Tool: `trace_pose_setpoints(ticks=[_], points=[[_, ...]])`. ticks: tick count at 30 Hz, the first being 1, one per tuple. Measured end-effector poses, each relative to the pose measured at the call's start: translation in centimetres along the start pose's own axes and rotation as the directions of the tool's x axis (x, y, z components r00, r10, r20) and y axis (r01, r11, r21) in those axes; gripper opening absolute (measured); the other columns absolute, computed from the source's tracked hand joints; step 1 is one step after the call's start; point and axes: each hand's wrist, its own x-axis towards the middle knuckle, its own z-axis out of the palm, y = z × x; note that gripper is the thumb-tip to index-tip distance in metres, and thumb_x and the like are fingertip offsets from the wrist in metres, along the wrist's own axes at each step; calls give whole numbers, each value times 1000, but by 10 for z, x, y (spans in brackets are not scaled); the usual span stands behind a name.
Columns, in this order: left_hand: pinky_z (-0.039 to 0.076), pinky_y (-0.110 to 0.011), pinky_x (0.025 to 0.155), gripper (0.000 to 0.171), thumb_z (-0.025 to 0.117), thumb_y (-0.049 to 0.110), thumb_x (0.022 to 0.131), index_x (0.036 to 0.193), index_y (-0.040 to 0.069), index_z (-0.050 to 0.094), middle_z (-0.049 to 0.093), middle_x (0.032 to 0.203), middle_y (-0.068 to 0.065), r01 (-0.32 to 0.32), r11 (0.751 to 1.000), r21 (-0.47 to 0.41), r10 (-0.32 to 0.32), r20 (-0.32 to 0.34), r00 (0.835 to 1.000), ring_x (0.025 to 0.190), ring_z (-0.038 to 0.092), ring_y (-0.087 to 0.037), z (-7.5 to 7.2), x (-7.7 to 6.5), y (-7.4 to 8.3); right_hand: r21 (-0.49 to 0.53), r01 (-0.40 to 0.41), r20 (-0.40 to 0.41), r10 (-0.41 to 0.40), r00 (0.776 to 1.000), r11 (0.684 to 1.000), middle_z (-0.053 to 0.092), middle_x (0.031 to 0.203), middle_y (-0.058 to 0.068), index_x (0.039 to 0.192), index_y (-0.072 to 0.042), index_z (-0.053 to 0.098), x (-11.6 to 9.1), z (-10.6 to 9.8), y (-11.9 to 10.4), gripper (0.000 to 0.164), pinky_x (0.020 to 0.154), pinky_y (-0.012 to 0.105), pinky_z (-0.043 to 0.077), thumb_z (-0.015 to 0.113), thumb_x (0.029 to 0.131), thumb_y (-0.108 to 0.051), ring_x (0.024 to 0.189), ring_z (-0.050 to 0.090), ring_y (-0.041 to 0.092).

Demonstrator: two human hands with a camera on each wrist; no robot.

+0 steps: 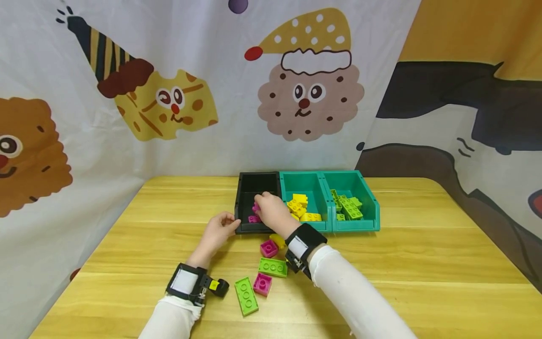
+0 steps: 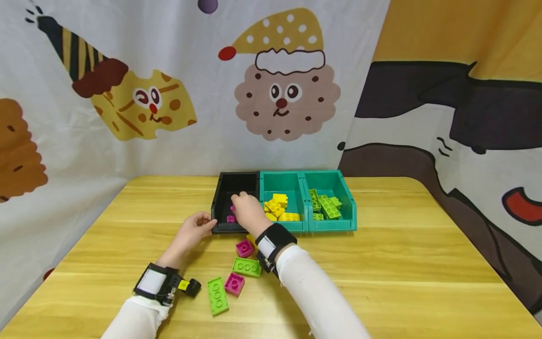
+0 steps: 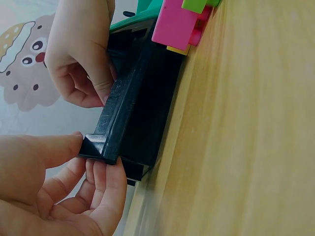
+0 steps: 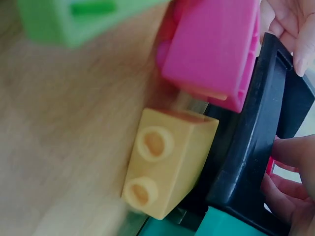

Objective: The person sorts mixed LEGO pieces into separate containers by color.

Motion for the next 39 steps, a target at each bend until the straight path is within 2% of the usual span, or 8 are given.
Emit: trace_pose_setpoints(ticks=[7,12,16,19,23,27,31,39], points=[[56,-30,71,14,62,9,90,95,-4,57,54,82,-8,2,1000,9,-2,-2,1000,73,52,-13,0,0,0,-112,-5,62,12,998,994,65,105,12,118,-7,60,2,0,-3,31,83,30,55,65,90,-19,90,65,23],[56,-31,71,15,63,8,90,95,-5,58,55,82,-9,-2,1000,6,2,-2,1000,72,53,-13,0,0,1,-255,36,109,-8,994,966,67,107,8,117,-8,62,2,5,-6,31,85,31,54,60,93,-28,93,64,21],[56,-33,72,16,63,8,90,96,-6,58,57,83,-11,-5,1000,14,5,2,1000,71,53,-13,0,-1,1,-319,47,209,22,978,947,59,129,7,131,-10,55,3,10,-8,44,97,34,48,45,99,-38,115,57,22],[56,-32,71,16,63,8,90,96,-6,58,57,84,-11,-11,1000,16,11,0,1000,71,53,-13,0,0,1,-309,61,283,30,959,949,46,144,7,140,-11,45,4,8,-10,49,106,37,41,36,101,-41,130,45,24],[56,-31,71,15,62,7,90,95,-6,58,56,84,-10,-13,1000,14,13,0,1000,72,53,-13,0,0,0,-194,91,306,-27,952,977,39,149,8,142,-12,43,2,1,-10,48,110,38,36,36,102,-39,136,38,26],[56,-29,70,15,61,7,91,95,-6,57,55,83,-10,-13,1000,12,13,6,1000,72,53,-13,-2,0,0,68,73,259,-88,962,995,45,143,12,132,-11,55,-2,-6,-9,40,108,40,38,43,101,-33,132,42,29],[55,-26,68,14,61,7,91,95,-6,57,56,83,-10,-13,1000,15,12,8,1000,71,53,-12,-3,1,-1,291,36,246,-111,963,956,51,135,15,122,-7,62,-9,-11,-11,34,104,42,42,49,99,-28,124,48,31],[55,-25,67,15,61,8,91,94,-6,57,55,82,-9,-26,1000,16,26,18,999,71,52,-12,-3,0,-1,438,52,181,-144,973,897,60,119,10,115,-6,64,-32,-20,-10,27,95,38,48,55,96,-22,109,56,24]])
